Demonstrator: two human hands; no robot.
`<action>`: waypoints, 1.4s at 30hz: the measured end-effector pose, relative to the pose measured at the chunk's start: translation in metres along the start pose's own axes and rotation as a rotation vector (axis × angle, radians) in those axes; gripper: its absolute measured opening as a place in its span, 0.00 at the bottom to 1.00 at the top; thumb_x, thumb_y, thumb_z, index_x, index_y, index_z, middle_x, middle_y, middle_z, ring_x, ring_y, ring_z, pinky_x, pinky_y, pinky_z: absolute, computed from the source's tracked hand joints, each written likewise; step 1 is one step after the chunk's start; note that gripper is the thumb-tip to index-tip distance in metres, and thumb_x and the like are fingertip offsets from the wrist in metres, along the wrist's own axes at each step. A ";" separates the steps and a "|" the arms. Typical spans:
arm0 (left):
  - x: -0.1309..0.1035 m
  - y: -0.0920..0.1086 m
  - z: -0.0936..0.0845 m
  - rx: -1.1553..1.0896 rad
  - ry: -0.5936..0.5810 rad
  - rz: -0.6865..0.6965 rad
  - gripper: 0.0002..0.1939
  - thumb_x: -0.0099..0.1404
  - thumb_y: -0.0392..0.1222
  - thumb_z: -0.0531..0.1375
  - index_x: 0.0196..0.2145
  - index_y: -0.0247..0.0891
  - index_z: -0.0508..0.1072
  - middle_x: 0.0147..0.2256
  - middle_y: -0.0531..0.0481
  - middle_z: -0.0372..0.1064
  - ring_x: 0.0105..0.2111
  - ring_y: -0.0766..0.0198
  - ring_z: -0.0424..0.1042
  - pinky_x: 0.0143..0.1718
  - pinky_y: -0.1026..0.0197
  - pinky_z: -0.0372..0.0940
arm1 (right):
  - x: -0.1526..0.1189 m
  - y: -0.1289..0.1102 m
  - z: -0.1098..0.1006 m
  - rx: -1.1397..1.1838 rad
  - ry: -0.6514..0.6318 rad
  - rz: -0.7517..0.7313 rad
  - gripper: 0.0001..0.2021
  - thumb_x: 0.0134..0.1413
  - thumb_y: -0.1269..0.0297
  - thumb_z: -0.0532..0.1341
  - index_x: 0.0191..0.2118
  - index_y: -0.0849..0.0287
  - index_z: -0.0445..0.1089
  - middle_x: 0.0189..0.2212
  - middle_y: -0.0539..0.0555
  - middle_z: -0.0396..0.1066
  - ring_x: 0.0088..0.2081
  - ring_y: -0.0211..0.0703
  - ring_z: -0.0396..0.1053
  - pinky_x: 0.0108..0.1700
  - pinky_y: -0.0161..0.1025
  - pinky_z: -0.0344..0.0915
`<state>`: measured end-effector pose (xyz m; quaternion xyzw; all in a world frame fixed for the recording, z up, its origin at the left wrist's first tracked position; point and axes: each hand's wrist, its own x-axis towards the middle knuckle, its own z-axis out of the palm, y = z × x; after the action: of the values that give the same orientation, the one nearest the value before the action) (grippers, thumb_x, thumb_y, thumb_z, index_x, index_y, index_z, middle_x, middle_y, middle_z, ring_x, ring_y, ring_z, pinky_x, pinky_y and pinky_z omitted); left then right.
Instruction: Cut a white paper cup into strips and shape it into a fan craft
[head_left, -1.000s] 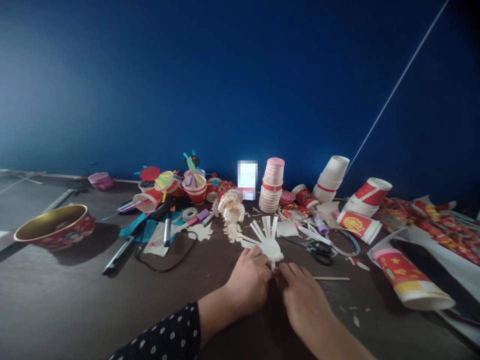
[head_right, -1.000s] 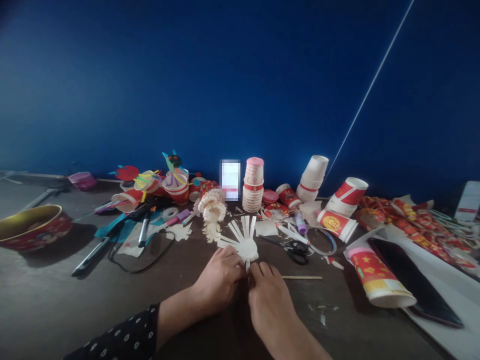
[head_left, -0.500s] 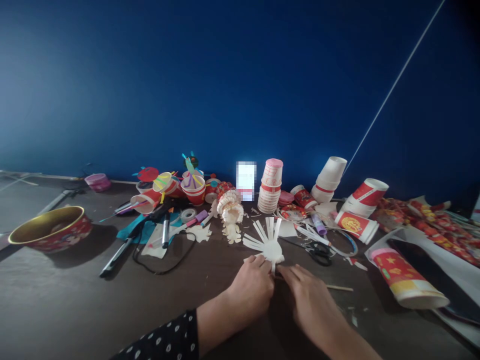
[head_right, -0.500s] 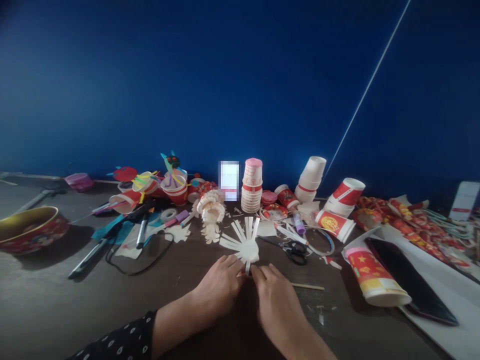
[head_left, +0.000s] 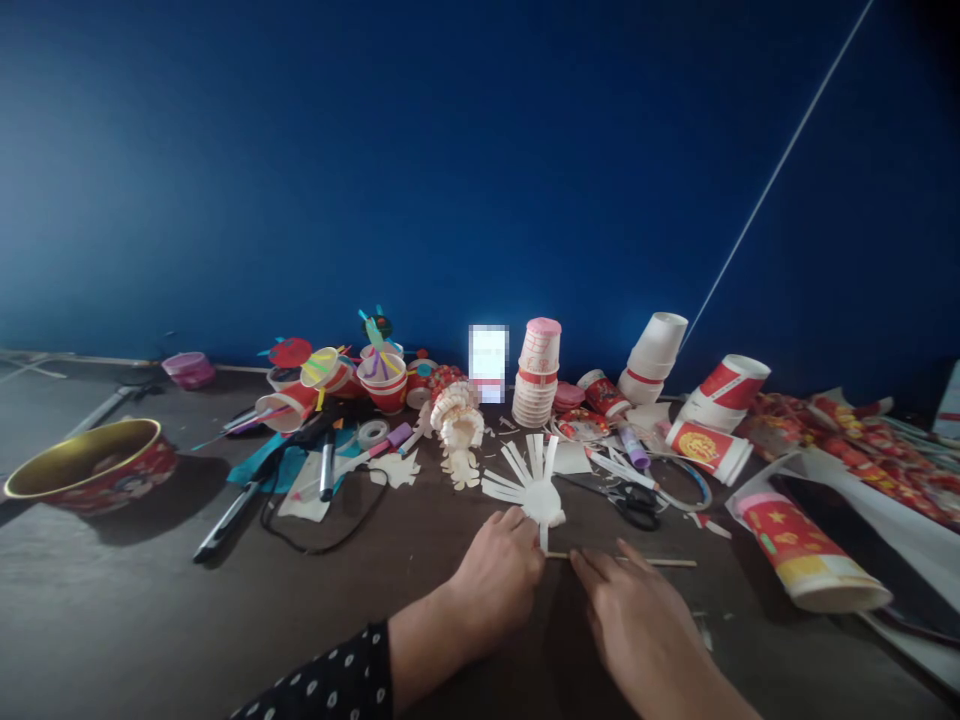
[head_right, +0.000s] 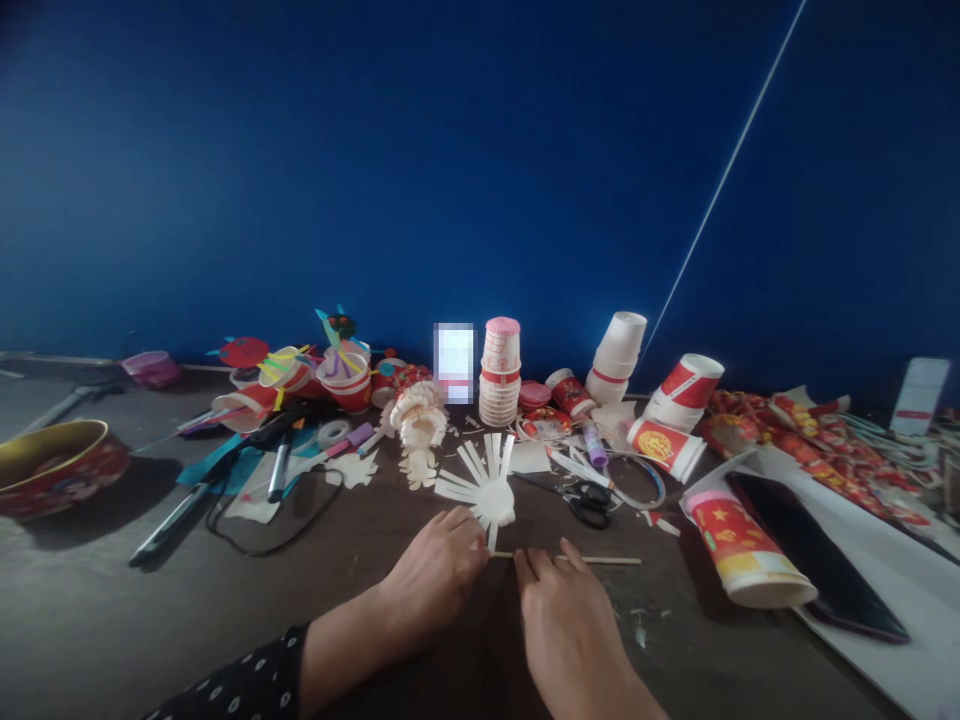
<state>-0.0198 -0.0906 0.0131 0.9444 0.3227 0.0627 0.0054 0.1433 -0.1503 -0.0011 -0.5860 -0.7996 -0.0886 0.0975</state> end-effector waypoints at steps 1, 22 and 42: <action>0.000 -0.002 0.001 -0.024 0.011 0.008 0.10 0.61 0.33 0.51 0.30 0.33 0.73 0.36 0.43 0.68 0.39 0.56 0.65 0.36 0.55 0.65 | 0.000 -0.001 0.001 -0.023 -0.003 -0.001 0.19 0.44 0.81 0.54 0.43 0.62 0.72 0.36 0.56 0.75 0.36 0.42 0.72 0.50 0.42 0.59; 0.003 -0.019 0.003 -0.163 0.051 0.136 0.10 0.59 0.29 0.50 0.35 0.32 0.71 0.38 0.44 0.69 0.40 0.60 0.66 0.45 0.59 0.62 | 0.010 -0.018 -0.004 -0.209 -0.114 0.013 0.17 0.47 0.82 0.54 0.42 0.68 0.72 0.40 0.63 0.73 0.41 0.50 0.70 0.47 0.46 0.61; 0.000 -0.031 -0.006 -0.091 0.098 0.143 0.08 0.62 0.36 0.51 0.35 0.36 0.70 0.38 0.45 0.69 0.42 0.58 0.66 0.43 0.53 0.54 | 0.013 -0.018 -0.008 -0.208 -0.167 0.007 0.18 0.47 0.84 0.52 0.42 0.69 0.72 0.39 0.66 0.71 0.39 0.52 0.71 0.46 0.49 0.61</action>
<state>-0.0399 -0.0662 0.0178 0.9596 0.2510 0.1237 0.0281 0.1226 -0.1460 0.0100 -0.6010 -0.7893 -0.1219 -0.0303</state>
